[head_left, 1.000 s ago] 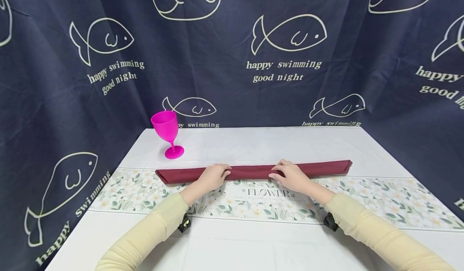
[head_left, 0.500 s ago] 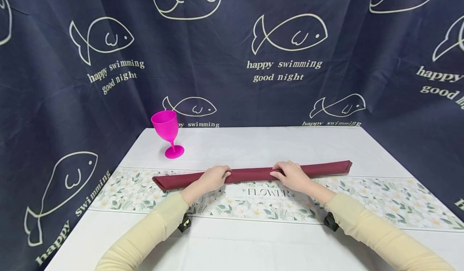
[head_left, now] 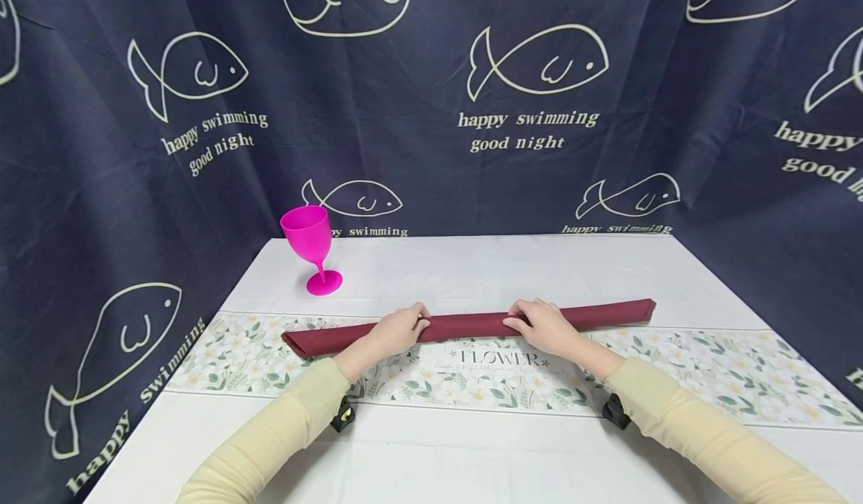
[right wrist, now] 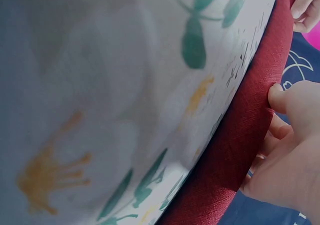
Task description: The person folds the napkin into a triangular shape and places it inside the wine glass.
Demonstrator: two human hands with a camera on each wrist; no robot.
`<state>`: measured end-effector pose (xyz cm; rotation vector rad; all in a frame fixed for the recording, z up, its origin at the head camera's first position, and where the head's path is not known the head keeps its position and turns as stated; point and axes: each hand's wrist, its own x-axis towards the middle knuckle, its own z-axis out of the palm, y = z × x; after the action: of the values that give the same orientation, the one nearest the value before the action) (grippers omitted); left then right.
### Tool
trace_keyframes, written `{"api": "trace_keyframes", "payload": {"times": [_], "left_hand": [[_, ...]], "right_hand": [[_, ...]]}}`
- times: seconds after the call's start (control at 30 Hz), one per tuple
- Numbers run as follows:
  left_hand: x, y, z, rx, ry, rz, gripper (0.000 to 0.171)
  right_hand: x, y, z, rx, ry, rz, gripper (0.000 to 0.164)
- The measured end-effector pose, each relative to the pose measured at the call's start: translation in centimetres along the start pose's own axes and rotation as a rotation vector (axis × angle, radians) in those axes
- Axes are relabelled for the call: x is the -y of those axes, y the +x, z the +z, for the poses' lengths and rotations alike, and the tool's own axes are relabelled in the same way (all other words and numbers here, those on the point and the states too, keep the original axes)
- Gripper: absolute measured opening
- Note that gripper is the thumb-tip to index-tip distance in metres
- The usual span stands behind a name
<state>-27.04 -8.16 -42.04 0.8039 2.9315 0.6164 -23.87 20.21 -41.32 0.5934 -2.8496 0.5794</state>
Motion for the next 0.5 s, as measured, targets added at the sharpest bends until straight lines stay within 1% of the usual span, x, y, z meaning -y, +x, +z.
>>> {"api": "trace_keyframes", "payload": {"times": [0.37, 0.5], "left_hand": [[-0.07, -0.07, -0.11, 0.003, -0.014, -0.011, 0.018], [-0.01, -0.03, -0.14, -0.007, -0.015, -0.029, 0.019]], "right_hand": [[-0.32, 0.06, 0.04, 0.040, 0.019, -0.008, 0.013], [-0.22, 0.00, 0.00, 0.043, 0.025, -0.008, 0.014]]}}
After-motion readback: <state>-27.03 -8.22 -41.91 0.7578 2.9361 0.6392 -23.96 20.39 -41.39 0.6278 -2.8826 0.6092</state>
